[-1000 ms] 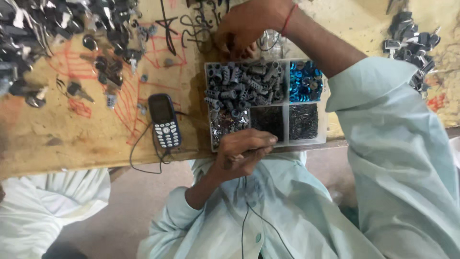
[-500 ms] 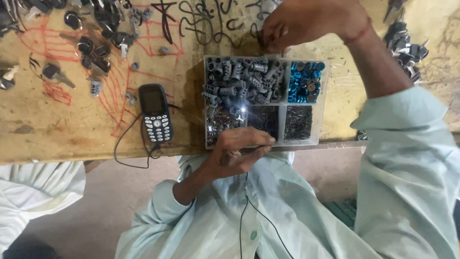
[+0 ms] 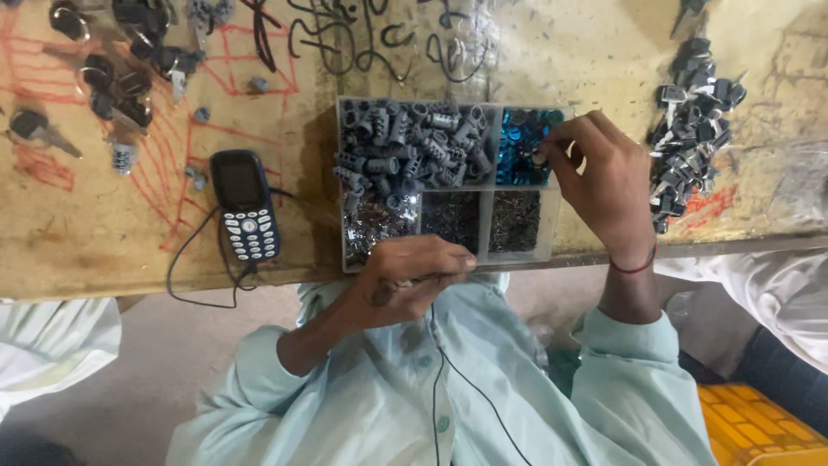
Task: The person picks grey plastic plug bodies from a compartment tray, inserts a small metal screw part into each one by hand, and places the assembled plug on the workbench, repeating this for one plug at a time.
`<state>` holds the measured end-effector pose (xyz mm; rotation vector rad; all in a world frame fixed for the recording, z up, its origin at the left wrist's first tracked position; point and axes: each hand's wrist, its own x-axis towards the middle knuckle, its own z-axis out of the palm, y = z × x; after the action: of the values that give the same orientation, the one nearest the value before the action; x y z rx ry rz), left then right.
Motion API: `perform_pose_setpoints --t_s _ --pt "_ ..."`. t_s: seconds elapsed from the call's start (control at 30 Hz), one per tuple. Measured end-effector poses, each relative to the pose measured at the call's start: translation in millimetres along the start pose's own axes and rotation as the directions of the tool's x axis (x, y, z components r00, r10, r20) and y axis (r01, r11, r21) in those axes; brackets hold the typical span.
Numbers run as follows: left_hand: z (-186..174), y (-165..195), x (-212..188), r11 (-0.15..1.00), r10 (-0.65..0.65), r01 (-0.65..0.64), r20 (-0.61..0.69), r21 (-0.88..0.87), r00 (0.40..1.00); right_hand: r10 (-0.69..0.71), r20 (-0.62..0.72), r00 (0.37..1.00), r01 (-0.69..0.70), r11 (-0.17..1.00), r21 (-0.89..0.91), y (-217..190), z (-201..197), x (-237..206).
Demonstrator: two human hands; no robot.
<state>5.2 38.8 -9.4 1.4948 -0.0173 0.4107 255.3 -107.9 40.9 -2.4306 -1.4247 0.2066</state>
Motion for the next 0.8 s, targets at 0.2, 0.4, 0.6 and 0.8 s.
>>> perform_pose_setpoints --t_s 0.2,0.4,0.6,0.8 --pt "7.2 6.8 5.8 0.999 -0.018 0.019 -0.021 0.047 1.000 0.298 0.142 0.944 -0.252 0.372 0.894 4.8 10.4 -19.3" --pt "14.8 8.4 10.1 0.942 0.093 -0.069 -0.058 0.328 0.994 0.288 0.334 0.897 -0.394 0.180 0.902 -39.4 26.4 -70.4" --pt "12.9 10.4 14.6 0.807 0.151 -0.183 0.103 0.561 0.983 0.118 0.348 0.930 -0.367 0.275 0.889 -42.7 22.1 -91.8" --pt "10.6 12.4 15.6 0.738 0.226 -0.293 0.187 0.608 0.956 0.121 0.370 0.921 -0.388 0.218 0.895 -38.7 19.7 -88.7"
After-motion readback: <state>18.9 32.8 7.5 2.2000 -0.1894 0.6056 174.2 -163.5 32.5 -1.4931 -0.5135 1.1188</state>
